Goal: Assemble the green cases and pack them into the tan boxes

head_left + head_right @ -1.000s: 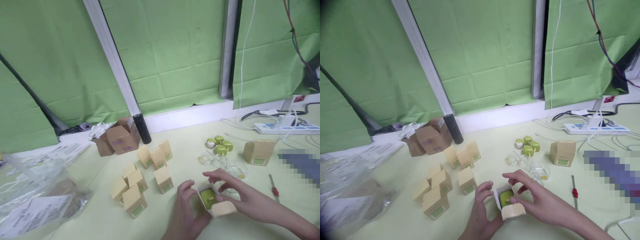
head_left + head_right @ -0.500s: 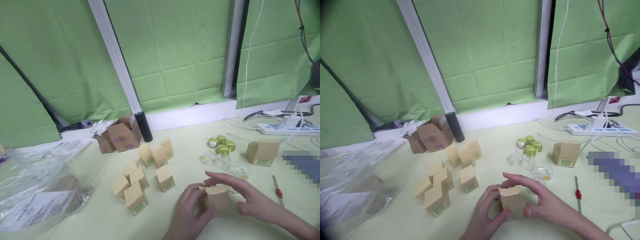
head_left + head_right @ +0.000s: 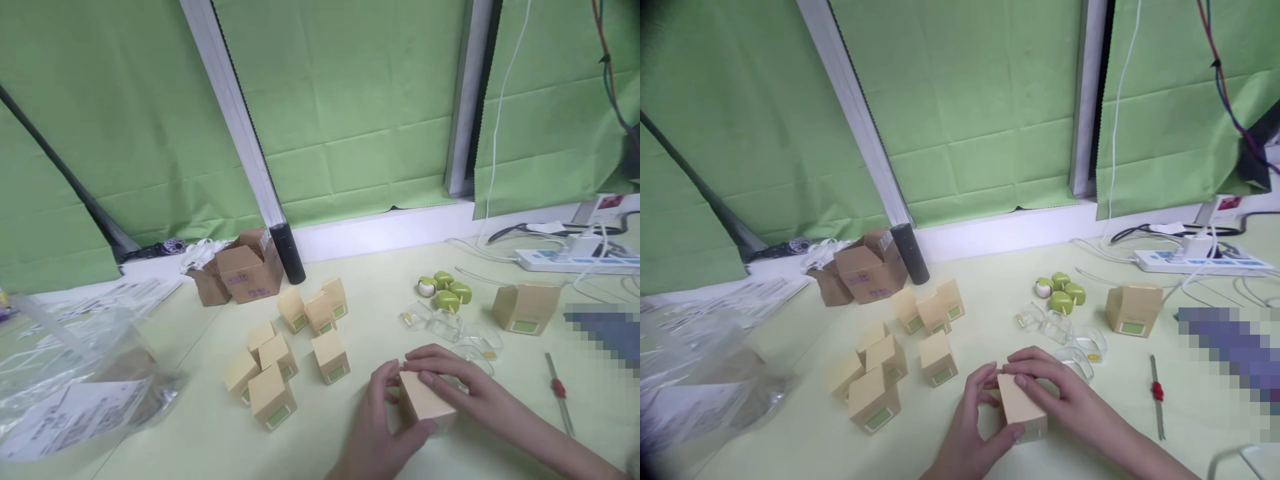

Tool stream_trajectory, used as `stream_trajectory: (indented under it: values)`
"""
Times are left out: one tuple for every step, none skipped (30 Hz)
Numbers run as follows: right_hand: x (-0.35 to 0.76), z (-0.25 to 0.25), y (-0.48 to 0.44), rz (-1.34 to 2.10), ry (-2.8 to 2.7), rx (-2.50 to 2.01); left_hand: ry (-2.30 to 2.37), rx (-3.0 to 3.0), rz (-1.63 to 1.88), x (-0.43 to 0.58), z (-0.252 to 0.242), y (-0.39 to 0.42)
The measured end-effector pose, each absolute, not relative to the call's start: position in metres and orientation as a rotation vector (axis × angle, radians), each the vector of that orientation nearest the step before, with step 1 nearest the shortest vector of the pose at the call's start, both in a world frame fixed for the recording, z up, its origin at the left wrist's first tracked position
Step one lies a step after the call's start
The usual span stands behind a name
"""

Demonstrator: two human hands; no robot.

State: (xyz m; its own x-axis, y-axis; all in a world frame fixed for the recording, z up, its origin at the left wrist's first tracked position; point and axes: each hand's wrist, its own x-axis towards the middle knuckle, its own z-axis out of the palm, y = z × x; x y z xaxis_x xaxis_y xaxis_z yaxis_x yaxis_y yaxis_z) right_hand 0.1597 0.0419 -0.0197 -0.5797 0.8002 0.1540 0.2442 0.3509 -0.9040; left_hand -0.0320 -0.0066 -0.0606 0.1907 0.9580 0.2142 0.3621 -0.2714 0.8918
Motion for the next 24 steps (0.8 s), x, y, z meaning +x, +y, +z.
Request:
stream_trajectory:
  values:
    - [0.159,-0.022,0.042,1.215,-2.026,-0.912,1.234,1.856,1.074,-0.032,-0.061,-0.006]
    - [0.159,-0.024,0.041,1.229,-2.017,-0.934,1.218,1.975,1.072,-0.033,-0.061,-0.005]
    - [0.158,-0.026,0.041,1.236,-1.991,-0.971,1.204,2.102,1.06,-0.033,-0.059,-0.005]
    - [0.157,-0.028,0.04,1.233,-1.952,-1.017,1.199,2.223,1.033,-0.033,-0.057,-0.004]
    - [0.156,-0.029,0.038,1.216,-1.914,-1.06,1.214,2.323,0.995,-0.033,-0.055,-0.004]
    - [0.156,-0.03,0.038,1.188,-1.892,-1.091,1.247,2.399,0.953,-0.034,-0.054,-0.004]
    - [0.156,-0.03,0.037,1.149,-1.894,-1.104,1.283,2.466,0.907,-0.035,-0.053,-0.004]
    - [0.157,-0.029,0.038,1.097,-1.911,-1.104,1.323,2.524,0.868,-0.038,-0.053,-0.005]
    - [0.16,-0.028,0.039,1.037,-1.93,-1.103,1.382,2.571,0.844,-0.043,-0.055,-0.005]
    - [0.163,-0.026,0.042,0.971,-1.941,-1.108,1.456,2.611,0.835,-0.049,-0.058,-0.006]
    - [0.167,-0.024,0.046,0.901,-1.94,-1.119,1.543,2.647,0.851,-0.058,-0.061,-0.006]
    - [0.173,-0.023,0.051,0.827,-1.925,-1.136,1.64,2.678,0.883,-0.068,-0.063,-0.007]
    - [0.179,-0.021,0.056,0.752,-1.908,-1.153,1.728,2.719,0.915,-0.079,-0.065,-0.007]
    - [0.186,-0.02,0.062,0.68,-1.898,-1.167,1.797,2.778,0.933,-0.09,-0.065,-0.007]
    - [0.192,-0.019,0.068,0.611,-1.906,-1.177,1.854,2.847,0.926,-0.101,-0.064,-0.008]
    - [0.197,-0.018,0.075,0.542,-1.93,-1.189,1.912,2.91,0.899,-0.111,-0.061,-0.008]
    - [0.201,-0.018,0.081,0.472,-1.967,-1.211,1.975,2.95,0.858,-0.118,-0.057,-0.009]
    - [0.203,-0.017,0.087,0.398,-2.014,-1.249,2.042,2.959,0.815,-0.123,-0.052,-0.009]
    - [0.203,-0.016,0.092,0.318,-2.072,-1.301,2.109,2.941,0.783,-0.125,-0.046,-0.009]
    - [0.201,-0.016,0.097,0.235,-2.129,-1.358,2.161,2.905,0.778,-0.124,-0.041,-0.009]
    - [0.197,-0.015,0.102,0.156,-2.179,-1.408,2.188,2.862,0.803,-0.12,-0.035,-0.007]
    - [0.19,-0.014,0.106,0.093,-2.222,-1.44,2.176,2.826,0.855,-0.113,-0.03,-0.005]
    - [0.183,-0.013,0.11,0.047,-2.257,-1.451,2.134,2.786,0.928,-0.104,-0.025,-0.003]
    - [0.174,-0.012,0.114,0.02,-2.283,-1.448,2.064,2.743,1.01,-0.093,-0.021,0.001]
